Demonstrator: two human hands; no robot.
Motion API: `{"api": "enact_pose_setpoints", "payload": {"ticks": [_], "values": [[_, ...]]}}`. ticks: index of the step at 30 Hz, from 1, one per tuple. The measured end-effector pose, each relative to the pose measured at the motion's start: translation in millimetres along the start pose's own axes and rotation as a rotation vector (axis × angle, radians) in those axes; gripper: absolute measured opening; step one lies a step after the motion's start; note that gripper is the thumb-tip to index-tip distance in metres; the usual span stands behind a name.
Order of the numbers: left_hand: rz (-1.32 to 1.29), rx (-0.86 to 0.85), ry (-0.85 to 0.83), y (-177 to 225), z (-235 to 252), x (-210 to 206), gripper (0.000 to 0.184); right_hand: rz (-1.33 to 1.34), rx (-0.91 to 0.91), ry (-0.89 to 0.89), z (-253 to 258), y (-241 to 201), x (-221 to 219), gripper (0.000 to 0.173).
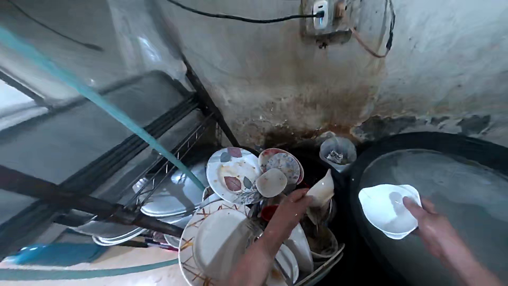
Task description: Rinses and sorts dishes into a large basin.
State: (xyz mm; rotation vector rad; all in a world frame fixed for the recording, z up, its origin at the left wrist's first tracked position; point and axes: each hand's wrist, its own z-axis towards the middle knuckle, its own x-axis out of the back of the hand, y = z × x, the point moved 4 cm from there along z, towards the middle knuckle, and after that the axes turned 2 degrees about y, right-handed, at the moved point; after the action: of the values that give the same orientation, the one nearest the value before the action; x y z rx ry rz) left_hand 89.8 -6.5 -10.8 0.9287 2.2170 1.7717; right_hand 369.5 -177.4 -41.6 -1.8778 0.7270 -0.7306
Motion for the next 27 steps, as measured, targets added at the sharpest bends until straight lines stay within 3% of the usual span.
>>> {"api": "enact_pose_setpoints", "payload": {"ticks": [2, 5, 7, 12, 17, 19, 21, 24, 27], "values": [[0.216, -0.191, -0.016, 28, -17, -13, 0.031, 0.019, -0.012, -0.042, -1, 2, -13, 0.046], [0.795, -0.644, -0.078, 48, -35, -56, 0.027, 0.037, 0.009, -0.084, -7, 0, -30, 0.047], [0.997, -0.678, -0.217, 50, -41, -84, 0.033, 0.085, 0.025, -0.077, -10, 1, -40, 0.047], [1.020, -0.668, -0.355, 42, -45, -129, 0.035, 0.197, 0.106, -0.107, -6, 15, -43, 0.052], [0.823, -0.877, -0.248, 49, -37, -137, 0.040, 0.342, 0.008, -0.075, -6, 13, -30, 0.033], [0.749, -0.764, -0.107, 53, -15, -121, 0.047, 0.344, 0.027, -0.050, -3, 10, -14, 0.042], [0.806, -0.430, -0.019, 46, 20, -93, 0.052, 0.330, 0.063, 0.002, 3, 13, 7, 0.049], [0.935, 0.030, -0.067, 3, 60, -69, 0.059, 0.299, 0.102, 0.051, 3, 22, 35, 0.053], [0.917, 0.178, -0.126, -24, 72, -78, 0.060, 0.282, 0.096, 0.070, 2, 38, 54, 0.055]]}}
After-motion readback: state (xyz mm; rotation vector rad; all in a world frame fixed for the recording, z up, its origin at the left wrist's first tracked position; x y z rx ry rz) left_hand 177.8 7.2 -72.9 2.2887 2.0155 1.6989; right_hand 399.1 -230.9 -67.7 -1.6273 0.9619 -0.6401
